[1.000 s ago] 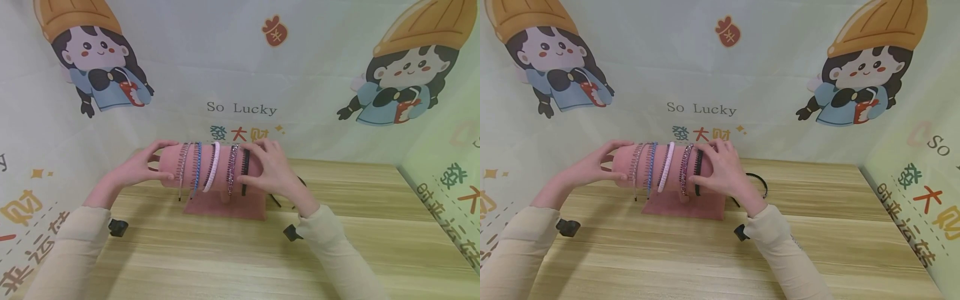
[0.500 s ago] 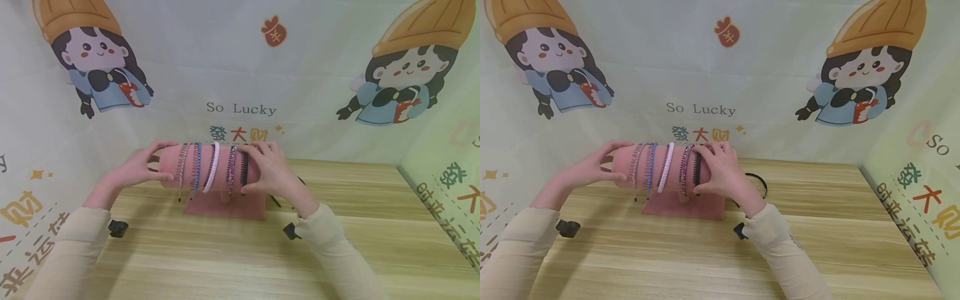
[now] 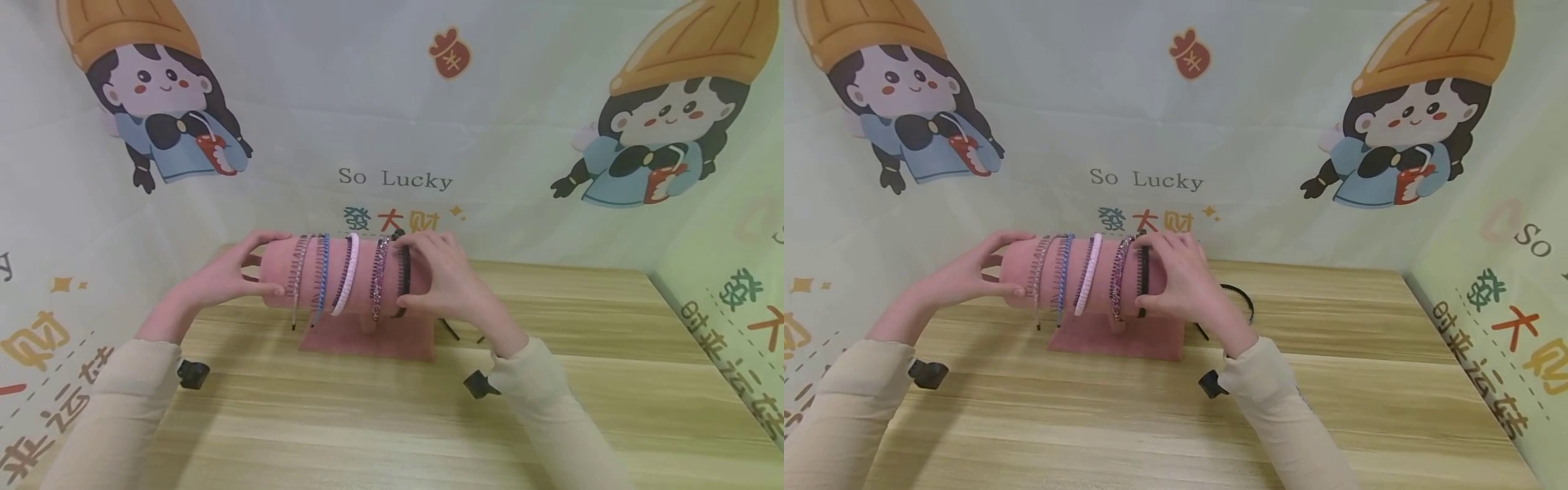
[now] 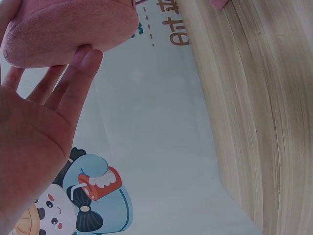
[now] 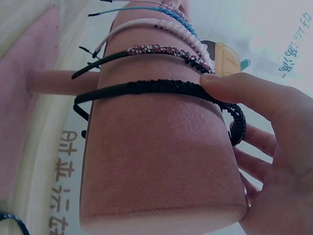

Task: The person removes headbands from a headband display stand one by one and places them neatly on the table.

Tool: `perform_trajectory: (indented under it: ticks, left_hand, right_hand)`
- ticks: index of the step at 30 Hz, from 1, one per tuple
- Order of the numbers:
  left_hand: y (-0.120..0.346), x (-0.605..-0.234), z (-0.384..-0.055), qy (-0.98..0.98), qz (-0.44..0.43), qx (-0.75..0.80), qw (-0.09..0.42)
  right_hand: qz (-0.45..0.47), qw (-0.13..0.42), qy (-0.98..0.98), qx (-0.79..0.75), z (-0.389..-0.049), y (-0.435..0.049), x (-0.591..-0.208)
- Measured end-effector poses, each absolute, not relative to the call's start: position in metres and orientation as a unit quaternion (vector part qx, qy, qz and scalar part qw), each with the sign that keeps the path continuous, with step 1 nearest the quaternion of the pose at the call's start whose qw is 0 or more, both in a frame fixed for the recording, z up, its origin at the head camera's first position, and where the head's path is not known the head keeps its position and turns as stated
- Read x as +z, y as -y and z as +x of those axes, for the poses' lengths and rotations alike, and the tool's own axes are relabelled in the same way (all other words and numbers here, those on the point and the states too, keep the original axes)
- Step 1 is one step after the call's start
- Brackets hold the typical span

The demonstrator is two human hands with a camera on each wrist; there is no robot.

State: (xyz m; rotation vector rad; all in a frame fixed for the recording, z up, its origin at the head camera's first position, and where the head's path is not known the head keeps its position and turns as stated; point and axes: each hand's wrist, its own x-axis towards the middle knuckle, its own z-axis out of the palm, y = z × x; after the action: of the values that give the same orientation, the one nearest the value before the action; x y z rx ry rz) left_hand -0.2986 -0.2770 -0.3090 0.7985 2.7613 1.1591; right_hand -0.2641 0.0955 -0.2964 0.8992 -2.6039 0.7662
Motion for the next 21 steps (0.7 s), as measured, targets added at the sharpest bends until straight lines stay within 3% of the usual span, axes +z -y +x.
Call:
perform_trajectory:
  ticks: [21]
  left_hand:
    - [0.278,-0.311,-0.299,-0.891,0.254,0.377,0.019]
  right_hand:
    - [0.270,0.199,0.843,0.421,-0.251,-0.090,-0.304]
